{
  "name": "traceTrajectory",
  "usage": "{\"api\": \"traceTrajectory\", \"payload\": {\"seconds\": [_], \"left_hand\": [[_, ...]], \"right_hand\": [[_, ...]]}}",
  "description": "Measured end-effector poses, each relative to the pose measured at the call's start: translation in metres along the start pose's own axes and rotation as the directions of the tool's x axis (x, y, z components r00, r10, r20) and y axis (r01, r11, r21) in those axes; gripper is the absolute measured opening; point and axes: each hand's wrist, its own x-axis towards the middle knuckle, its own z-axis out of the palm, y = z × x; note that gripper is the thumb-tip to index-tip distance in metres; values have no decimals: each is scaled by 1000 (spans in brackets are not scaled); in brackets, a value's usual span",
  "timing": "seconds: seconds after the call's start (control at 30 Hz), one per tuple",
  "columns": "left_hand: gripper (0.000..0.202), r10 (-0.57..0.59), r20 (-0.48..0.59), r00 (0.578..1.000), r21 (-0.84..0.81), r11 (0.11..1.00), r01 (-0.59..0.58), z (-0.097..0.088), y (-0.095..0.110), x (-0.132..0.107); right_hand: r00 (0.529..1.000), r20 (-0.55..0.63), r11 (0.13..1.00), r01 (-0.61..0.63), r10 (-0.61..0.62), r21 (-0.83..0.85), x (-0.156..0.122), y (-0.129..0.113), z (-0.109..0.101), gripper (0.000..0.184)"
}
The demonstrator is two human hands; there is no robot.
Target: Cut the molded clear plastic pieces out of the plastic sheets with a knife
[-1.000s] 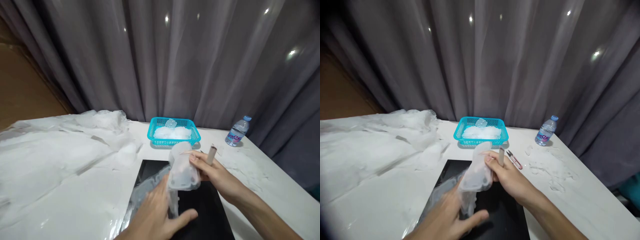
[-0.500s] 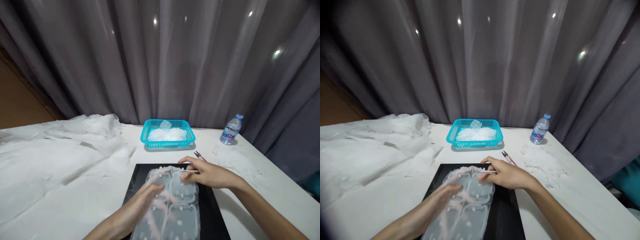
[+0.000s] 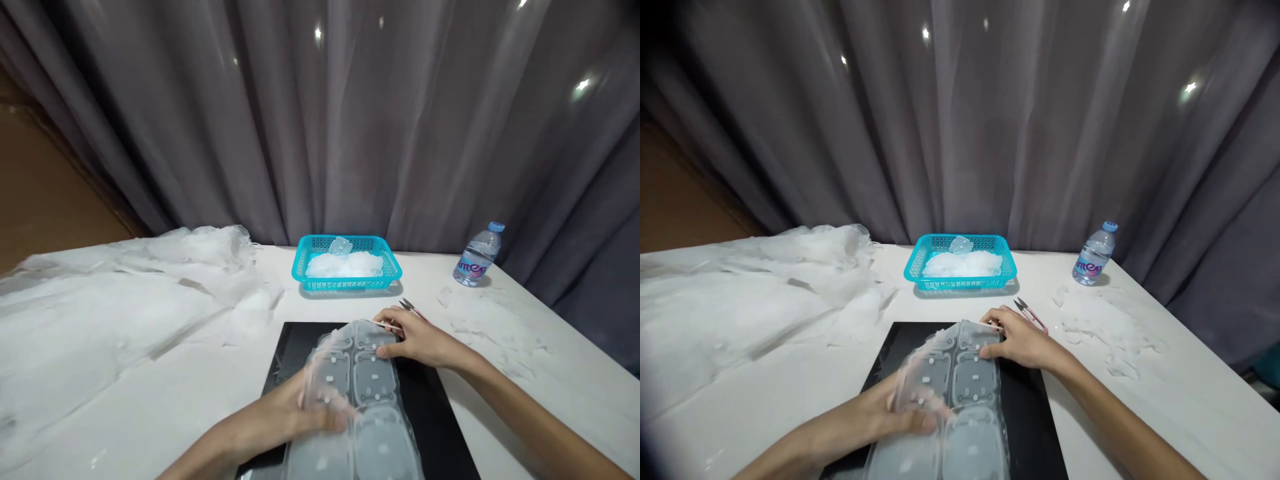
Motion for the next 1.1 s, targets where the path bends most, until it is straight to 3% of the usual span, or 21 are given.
{"api": "traceTrajectory", "payload": {"seconds": [0.1,0.2,0.3,0.4,0.53,0.63,0.7,0.77,0.83,0.9,1.0,1.1], "left_hand": [[89,-94,-53,994,-111,990,87,-1,4,-3],[66,-186,-77,980,-268,950,159,1,4,-3],[53,-231,-57,971,-370,908,195,6,-3,-1],[50,-277,-47,960,-360,901,242,6,-10,0],[55,-298,-101,949,-59,954,293,-7,-12,-2],[57,-150,-199,969,256,946,199,-19,-9,-1],[54,12,-320,947,483,862,152,-22,-7,-1],[49,239,-405,883,699,703,130,-20,-6,-1],[40,428,-328,842,838,543,50,-14,-5,-1],[37,478,-173,861,887,456,-74,-10,-6,0],[46,403,-25,915,877,448,-174,-8,-10,1],[55,348,-9,937,867,470,-166,-10,-13,1]], "right_hand": [[999,-53,988,-1,-7,-157,0,10,6,45],[1000,-26,975,2,-8,-222,-3,9,9,47],[1000,-13,971,-1,-2,-237,-7,4,11,33],[1000,-20,956,-7,1,-293,-9,0,12,26],[999,-39,926,-32,19,-375,-14,-10,15,23],[1000,-26,925,-25,16,-379,-27,-29,21,10],[988,149,955,18,27,-295,-39,-43,29,25],[966,258,957,49,28,-287,-50,-54,40,37],[951,308,943,69,36,-325,-58,-59,50,43],[943,328,927,82,47,-366,-61,-59,57,41],[936,351,895,130,31,-426,-60,-53,63,32],[881,472,884,250,-38,-395,-60,-42,69,21]]}}
